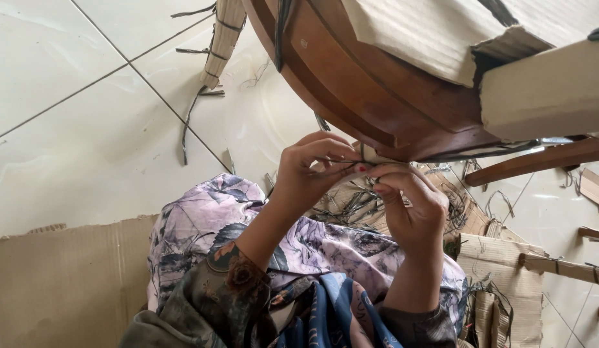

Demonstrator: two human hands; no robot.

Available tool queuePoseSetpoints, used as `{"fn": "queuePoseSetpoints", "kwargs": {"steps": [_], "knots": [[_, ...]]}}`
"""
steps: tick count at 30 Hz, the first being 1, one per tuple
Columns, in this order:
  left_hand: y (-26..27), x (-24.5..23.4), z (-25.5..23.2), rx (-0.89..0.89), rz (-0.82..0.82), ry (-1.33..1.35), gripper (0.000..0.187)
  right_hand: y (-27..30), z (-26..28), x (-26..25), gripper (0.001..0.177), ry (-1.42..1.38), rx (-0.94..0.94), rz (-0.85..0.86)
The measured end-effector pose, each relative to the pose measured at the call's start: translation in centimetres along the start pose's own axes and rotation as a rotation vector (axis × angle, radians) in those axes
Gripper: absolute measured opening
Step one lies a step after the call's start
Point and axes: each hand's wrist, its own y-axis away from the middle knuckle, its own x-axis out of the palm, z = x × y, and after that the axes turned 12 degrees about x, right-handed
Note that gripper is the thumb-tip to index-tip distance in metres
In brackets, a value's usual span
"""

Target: Wrapping wooden furniture legs with cardboard and securing them with wire for protection.

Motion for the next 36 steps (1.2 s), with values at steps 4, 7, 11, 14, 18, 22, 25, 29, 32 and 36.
{"fn": "queuePoseSetpoints", "kwargs": {"steps": [4,7,11,14,18,22,25,29,32,36], "knots": [[1.1,0.8,1.5,0.045,-0.026,0.023,0.015,0.0,0.1,-0.1,0.023,0.017,-0.003,-0.003],[1.1,0.9,1.3,0.097,-0.026,0.103,0.012,-0.1,0.3,-0.1,0.023,0.028,-0.009,-0.013],[0.9,1.2,0.7,0.082,0.016,0.285,0.003,0.0,-0.3,-0.3,0.020,0.017,-0.021,-0.023],[0.4,0.8,0.4,0.094,0.052,0.302,0.003,0.1,-0.5,-0.5,0.020,-0.038,0.019,-0.010],[-0.9,-0.1,-0.1,0.185,0.124,0.141,0.007,1.2,-1.7,-1.2,0.018,-0.085,-0.005,-0.049],[-0.9,-0.5,0.5,0.155,0.120,0.183,0.010,0.6,-0.1,-0.5,0.022,-0.037,-0.055,-0.075],[-1.4,-0.6,0.2,0.162,0.149,0.186,0.011,1.1,-1.4,-0.1,0.022,0.079,-0.171,-0.150],[-1.9,-1.2,-0.4,0.333,0.250,0.017,0.012,-0.6,0.5,0.7,0.016,0.053,-0.261,-0.183],[-1.8,-1.5,-0.4,0.430,0.316,-0.120,0.014,-1.2,0.6,1.0,0.013,0.051,-0.285,-0.191],[-1.8,-1.2,0.2,0.455,0.321,-0.141,0.006,-1.4,-0.7,1.6,0.016,0.063,-0.245,-0.253]]}}
